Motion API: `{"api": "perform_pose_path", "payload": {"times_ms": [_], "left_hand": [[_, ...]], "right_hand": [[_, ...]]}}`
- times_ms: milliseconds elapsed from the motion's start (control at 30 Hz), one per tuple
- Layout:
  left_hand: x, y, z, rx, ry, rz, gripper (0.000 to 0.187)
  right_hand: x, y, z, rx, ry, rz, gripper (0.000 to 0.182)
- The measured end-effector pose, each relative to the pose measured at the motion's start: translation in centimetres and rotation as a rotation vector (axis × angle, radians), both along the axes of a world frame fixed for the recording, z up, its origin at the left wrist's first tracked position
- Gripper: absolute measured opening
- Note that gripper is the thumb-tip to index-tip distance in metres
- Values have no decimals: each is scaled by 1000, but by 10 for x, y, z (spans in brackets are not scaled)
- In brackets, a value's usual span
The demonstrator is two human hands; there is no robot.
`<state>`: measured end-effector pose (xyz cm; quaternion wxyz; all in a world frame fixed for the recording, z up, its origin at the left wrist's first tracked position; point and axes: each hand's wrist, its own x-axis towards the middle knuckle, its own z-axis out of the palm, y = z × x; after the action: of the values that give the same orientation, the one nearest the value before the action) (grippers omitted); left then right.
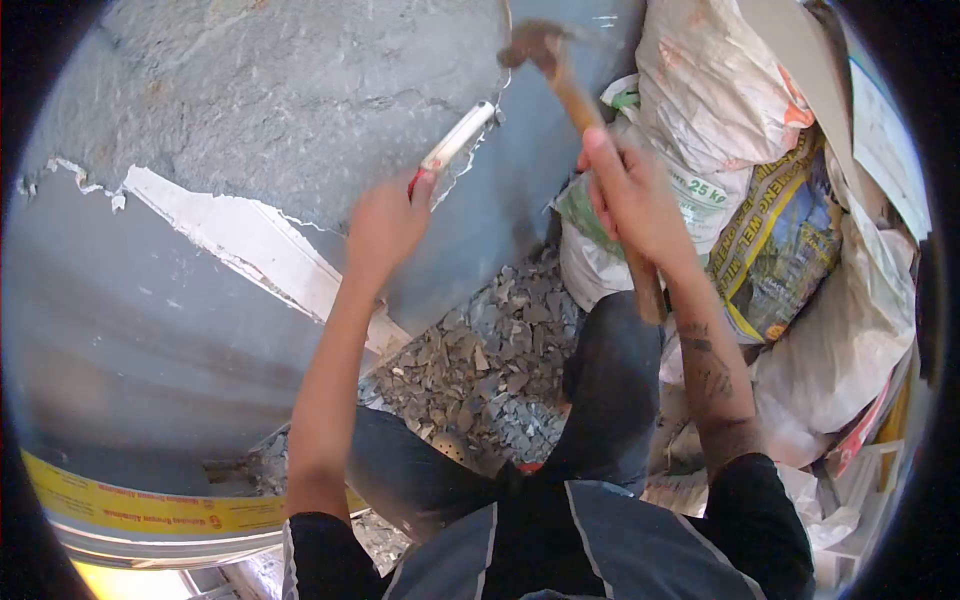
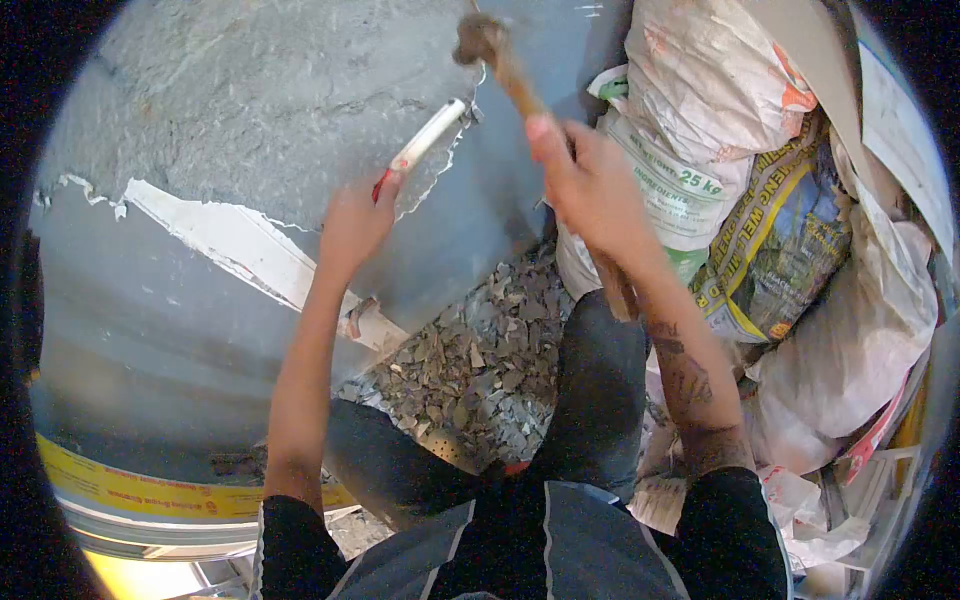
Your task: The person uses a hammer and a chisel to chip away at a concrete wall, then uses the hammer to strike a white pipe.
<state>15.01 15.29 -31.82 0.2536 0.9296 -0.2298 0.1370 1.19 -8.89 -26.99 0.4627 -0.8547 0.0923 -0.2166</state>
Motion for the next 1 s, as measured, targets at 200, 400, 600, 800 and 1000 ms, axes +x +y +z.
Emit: {"api": "perform_pose_path", "payload": {"times_ms": [200,400,600,800,1000], "left_hand": [[18,-11,10,81,-9,57,38],[2,-16,20,189,-77,84,36],[12,-17,8,173,-60,75,34],[12,-18,8,193,-129,56,37],[17,-17,8,213,-153,36,39]], "right_hand": [[19,7,29,-2,-310,-17,57],[58,-6,-24,-375,-202,-93,54],[8,-1,55,-200,-232,-32,49],[67,-11,-29,-468,-582,-284,50],[17,-13,9,-400,-51,-100,60]]}}
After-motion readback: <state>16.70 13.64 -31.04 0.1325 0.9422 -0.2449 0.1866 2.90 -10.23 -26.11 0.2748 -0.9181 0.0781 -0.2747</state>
